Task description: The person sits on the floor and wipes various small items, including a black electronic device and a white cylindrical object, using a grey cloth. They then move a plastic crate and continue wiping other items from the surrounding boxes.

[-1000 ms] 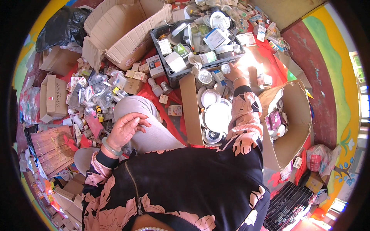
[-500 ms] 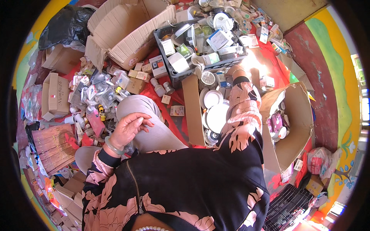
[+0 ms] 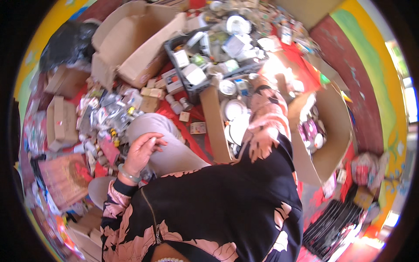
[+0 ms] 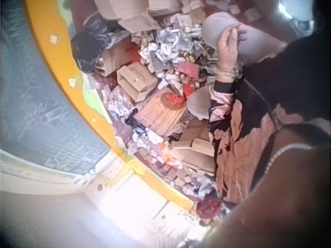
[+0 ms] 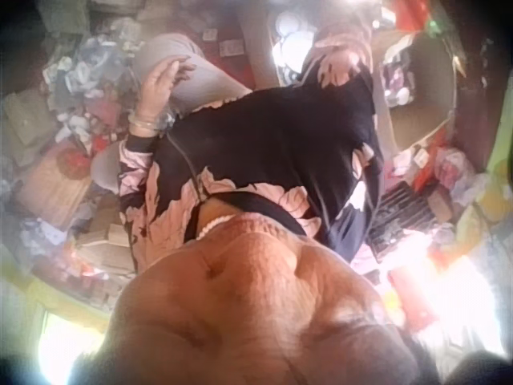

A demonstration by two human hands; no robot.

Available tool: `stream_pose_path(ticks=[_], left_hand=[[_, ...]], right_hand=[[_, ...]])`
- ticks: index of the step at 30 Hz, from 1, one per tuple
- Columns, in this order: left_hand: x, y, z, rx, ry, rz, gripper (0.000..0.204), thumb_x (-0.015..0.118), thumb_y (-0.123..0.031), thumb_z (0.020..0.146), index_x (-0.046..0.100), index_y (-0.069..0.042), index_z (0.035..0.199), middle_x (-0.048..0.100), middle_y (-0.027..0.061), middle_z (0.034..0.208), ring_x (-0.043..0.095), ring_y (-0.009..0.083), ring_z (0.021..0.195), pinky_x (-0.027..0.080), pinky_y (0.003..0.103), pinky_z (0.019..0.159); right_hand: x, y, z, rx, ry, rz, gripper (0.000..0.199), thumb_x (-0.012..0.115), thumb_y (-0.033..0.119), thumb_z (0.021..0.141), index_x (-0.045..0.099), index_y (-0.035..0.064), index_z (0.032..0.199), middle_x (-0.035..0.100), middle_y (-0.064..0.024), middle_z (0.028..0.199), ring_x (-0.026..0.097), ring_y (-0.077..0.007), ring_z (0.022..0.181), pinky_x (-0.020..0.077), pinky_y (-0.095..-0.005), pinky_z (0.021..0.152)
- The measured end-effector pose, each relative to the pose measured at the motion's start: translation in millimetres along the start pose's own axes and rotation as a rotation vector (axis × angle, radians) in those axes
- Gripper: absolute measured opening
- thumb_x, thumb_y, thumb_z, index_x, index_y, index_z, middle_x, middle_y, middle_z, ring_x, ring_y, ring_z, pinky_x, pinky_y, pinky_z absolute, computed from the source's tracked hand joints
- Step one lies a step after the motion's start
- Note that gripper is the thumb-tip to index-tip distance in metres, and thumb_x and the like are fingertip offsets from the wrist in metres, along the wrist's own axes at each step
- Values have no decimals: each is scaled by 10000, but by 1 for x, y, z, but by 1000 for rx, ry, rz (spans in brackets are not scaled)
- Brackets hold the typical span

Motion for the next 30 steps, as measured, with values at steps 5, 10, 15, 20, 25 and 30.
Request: stream_pose_path(ticks=[5,10,15,20,25,30], left_hand=[[2,3,0,-28,1,-101,300,410,-220,953,539,22,1075,600,99,966,580,159,923,470,272,769],[32,-15,14,150,27,176,551,580,-349,853,408,-1,1243,495,104,1181,498,193,1071,434,308,853],[74,-39,33,297,195,502,907,694,-340,754,129,-34,1395,166,157,1438,172,216,1329,210,370,1060],[43,-18,49,230,-8,154,424,584,-133,843,406,-21,1211,557,51,863,559,158,757,478,297,723],[36,-55,69,165,-78,-14,248,573,-92,852,496,-11,1074,512,30,711,507,118,616,466,282,620],[38,-32,100,397,268,530,190,624,-48,779,588,-25,965,629,67,826,605,155,750,468,274,712]], right_hand=[[-36,23,-58,159,-162,163,612,649,543,660,618,78,1056,624,-134,1024,595,-288,954,453,-364,841],[-99,143,-219,-582,-467,252,238,520,274,834,628,100,958,628,-138,818,630,-304,763,508,-400,678],[-85,222,-304,-875,-367,1248,202,506,190,892,566,11,966,592,-135,854,588,-246,778,468,-353,732],[-103,157,-312,-806,-846,919,252,591,164,831,563,32,1044,589,-142,970,576,-276,890,450,-351,802],[52,-70,-255,163,-532,1705,239,555,244,877,575,43,1004,600,-45,857,567,-141,756,461,-266,644],[219,-152,-383,1131,-292,1784,304,534,374,855,525,84,948,560,-59,748,573,-180,620,453,-276,552]])
Point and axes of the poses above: each hand's wrist, its own z-axis towards the middle knuckle, its own x-axis out of the palm, y = z × x, the point moved 5 cm from there along z, towards the middle knuckle
